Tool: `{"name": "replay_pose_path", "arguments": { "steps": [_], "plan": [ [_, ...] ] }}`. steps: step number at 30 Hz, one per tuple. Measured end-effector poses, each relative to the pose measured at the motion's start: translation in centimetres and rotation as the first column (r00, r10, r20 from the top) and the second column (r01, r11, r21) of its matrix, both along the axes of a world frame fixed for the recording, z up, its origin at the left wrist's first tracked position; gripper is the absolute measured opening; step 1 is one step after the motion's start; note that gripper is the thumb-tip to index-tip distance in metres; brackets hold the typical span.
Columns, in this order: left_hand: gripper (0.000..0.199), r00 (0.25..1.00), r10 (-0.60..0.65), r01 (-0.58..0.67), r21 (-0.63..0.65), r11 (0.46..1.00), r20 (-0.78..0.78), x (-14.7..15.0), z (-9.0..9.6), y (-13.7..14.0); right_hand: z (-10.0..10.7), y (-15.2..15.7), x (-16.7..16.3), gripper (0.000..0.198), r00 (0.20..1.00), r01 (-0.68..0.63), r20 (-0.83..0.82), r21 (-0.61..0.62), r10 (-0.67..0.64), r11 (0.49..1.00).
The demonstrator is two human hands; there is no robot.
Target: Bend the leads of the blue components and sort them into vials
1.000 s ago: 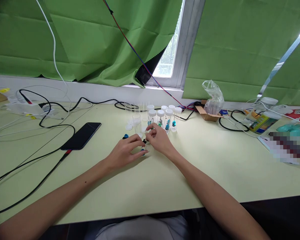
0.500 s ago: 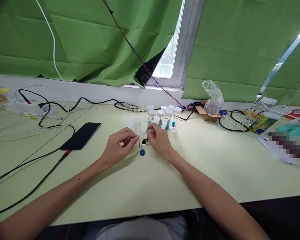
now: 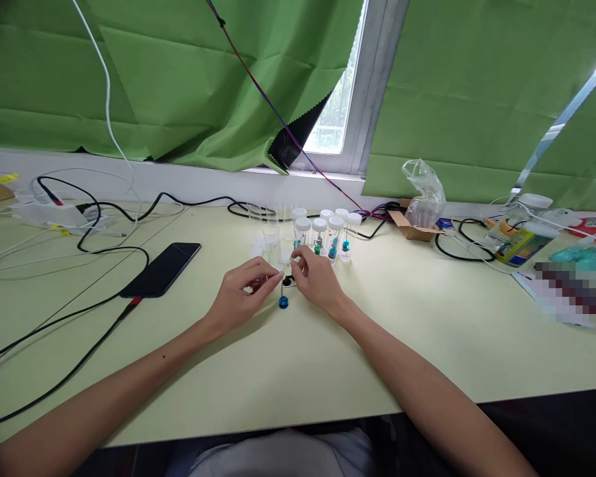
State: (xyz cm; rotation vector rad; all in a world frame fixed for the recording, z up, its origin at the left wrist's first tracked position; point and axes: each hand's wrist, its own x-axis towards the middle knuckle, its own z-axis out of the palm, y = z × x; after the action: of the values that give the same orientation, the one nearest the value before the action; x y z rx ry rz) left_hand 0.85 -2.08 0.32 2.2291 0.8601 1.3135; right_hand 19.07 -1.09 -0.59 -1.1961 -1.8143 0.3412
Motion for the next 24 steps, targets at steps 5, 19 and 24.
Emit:
{"name": "replay_pose_path", "arguments": {
  "steps": [5, 19, 24],
  "plan": [
    [0.022, 1.000, 0.004, -0.004, 0.000, 1.000, 0.000, 0.11, -0.09, -0.05, -0.07, 0.06, 0.07, 0.011, 1.000, -0.006, 0.013, 0.002, 0.006, 1.000],
    [0.018, 1.000, -0.008, 0.008, -0.037, 0.999, 0.008, 0.20, -0.29, -0.13, -0.17, 0.13, 0.07, 0.009, 0.999, -0.015, 0.047, 0.000, 0.015, 1.000],
    [0.018, 1.000, -0.016, 0.015, -0.034, 0.999, -0.008, 0.20, -0.34, -0.15, -0.19, 0.16, 0.07, 0.007, 0.999, -0.022, 0.047, 0.012, 0.021, 1.000]
  ]
}}
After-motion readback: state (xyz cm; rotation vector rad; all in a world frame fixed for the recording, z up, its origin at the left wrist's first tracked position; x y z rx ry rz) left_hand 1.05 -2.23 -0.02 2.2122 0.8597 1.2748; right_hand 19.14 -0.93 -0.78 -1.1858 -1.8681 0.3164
